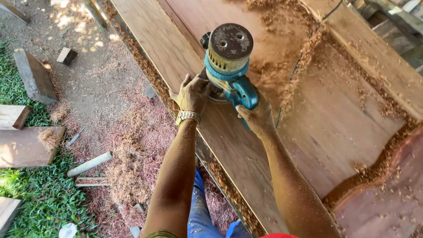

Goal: Using a wood router to carve decorative grooves into a wooden door panel.

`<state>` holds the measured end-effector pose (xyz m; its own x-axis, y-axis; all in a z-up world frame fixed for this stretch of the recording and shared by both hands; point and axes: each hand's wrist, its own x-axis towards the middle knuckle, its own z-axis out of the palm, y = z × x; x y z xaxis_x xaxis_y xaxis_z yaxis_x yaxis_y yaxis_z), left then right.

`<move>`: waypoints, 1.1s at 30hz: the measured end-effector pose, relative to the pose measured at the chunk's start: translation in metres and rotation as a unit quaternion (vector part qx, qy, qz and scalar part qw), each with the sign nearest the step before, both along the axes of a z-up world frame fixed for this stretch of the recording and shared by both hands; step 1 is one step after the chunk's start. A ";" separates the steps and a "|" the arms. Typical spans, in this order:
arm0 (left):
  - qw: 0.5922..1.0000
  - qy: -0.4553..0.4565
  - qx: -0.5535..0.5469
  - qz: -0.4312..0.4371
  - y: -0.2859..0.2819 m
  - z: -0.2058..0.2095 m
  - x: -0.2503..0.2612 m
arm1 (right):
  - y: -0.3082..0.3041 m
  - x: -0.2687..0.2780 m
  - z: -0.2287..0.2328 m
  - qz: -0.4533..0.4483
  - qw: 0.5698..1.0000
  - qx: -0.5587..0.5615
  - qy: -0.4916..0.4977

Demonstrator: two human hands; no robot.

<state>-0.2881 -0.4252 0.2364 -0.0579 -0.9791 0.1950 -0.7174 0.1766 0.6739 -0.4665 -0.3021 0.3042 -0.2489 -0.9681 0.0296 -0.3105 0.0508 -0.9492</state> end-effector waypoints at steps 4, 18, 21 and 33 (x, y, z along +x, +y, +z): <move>1.000 -0.020 0.005 -0.007 0.039 0.013 -0.016 | 0.041 -0.012 -0.005 -0.001 0.999 -0.026 -0.036; 0.998 -0.006 -0.045 -0.039 0.100 0.005 -0.026 | 0.107 -0.031 -0.006 -0.046 0.997 0.006 0.068; 0.999 -0.003 -0.030 -0.041 0.121 0.007 -0.035 | 0.131 -0.040 -0.009 -0.042 0.993 -0.014 0.107; 0.999 -0.018 -0.045 -0.001 0.225 -0.013 -0.078 | 0.227 -0.084 -0.004 0.006 1.000 0.016 -0.006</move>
<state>-0.3660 -0.2001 0.2237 -0.0680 -0.9575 0.2802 -0.7407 0.2366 0.6288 -0.5507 -0.0753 0.3007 -0.2381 -0.9712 -0.0046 -0.2992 0.0778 -0.9510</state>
